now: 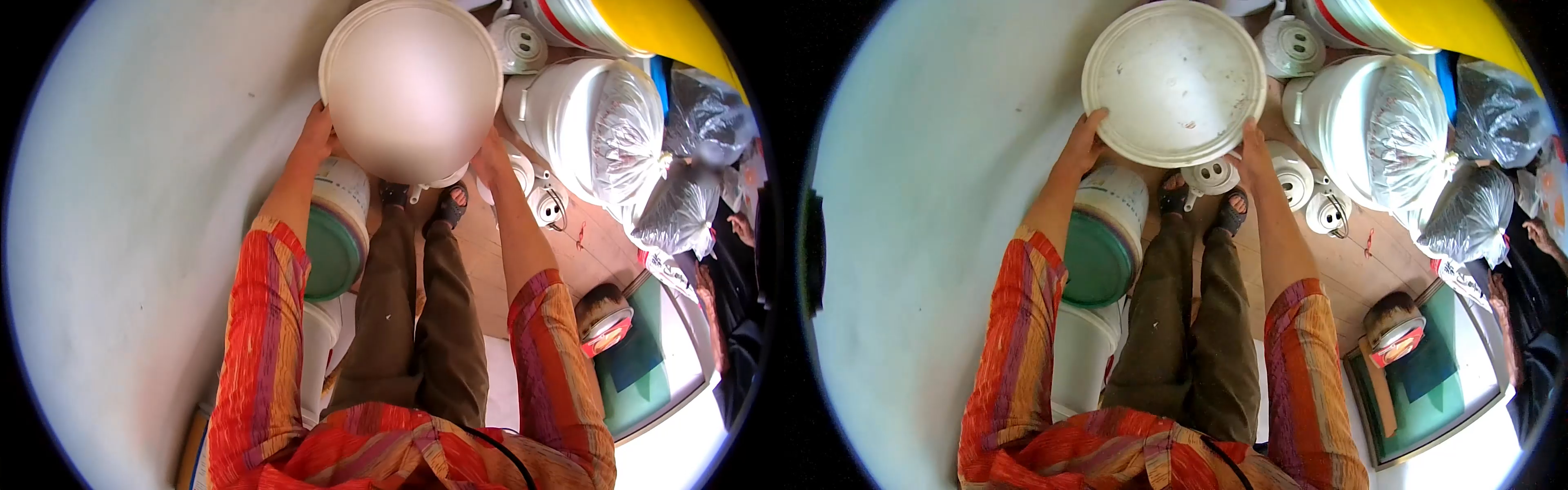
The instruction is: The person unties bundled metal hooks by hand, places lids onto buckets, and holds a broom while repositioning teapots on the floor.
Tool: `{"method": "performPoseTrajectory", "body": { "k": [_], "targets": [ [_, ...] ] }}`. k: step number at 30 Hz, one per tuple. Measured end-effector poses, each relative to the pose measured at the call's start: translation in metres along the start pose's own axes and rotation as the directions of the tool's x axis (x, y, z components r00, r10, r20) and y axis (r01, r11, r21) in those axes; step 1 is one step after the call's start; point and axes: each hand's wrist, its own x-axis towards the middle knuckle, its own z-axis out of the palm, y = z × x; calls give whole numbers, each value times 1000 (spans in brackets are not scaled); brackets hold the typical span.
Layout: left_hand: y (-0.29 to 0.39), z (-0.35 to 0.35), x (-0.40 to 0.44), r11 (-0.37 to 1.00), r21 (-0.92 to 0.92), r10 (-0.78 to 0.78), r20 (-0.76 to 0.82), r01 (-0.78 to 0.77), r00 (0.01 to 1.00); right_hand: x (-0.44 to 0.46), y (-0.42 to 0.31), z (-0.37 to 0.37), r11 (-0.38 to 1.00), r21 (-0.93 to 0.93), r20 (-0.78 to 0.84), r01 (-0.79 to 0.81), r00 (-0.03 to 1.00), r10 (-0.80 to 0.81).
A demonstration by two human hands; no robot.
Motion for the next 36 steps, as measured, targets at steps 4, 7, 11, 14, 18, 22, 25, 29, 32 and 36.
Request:
{"method": "performPoseTrajectory", "body": {
  "k": [4,7,11,14,18,22,25,29,32,36],
  "targets": [
    [2,2,7,999,-2,-34,-35,34,999,-3,-2,-22,979,200,-258,-25,963,77],
    [22,7,-14,997,72,-8,87,2,996,44,29,-57,988,-141,-176,65,980,-89],
    [35,-11,16,970,65,223,154,-235,963,77,-10,-34,973,217,-173,77,984,-40],
    [38,-25,52,966,66,237,177,-251,955,58,-50,5,996,88,-292,-2,956,27],
    [52,-4,56,990,-132,63,168,-41,984,81,-43,-11,958,285,-165,23,986,26],
    [59,-7,69,979,-203,67,318,-2,946,69,-63,15,957,279,-230,81,973,-16],
    [73,-3,54,969,-242,127,292,-55,948,72,-86,18,960,266,-181,86,983,-38],
    [85,0,0,967,-251,105,195,-54,975,49,-126,34,986,151,-149,70,988,-47],
    [101,6,-36,951,-240,240,165,-197,957,28,-153,41,967,247,-126,61,992,-30],
    [126,25,-119,952,-215,190,-142,-217,972,-25,-197,47,970,227,-40,86,996,-79]
  ]
}}
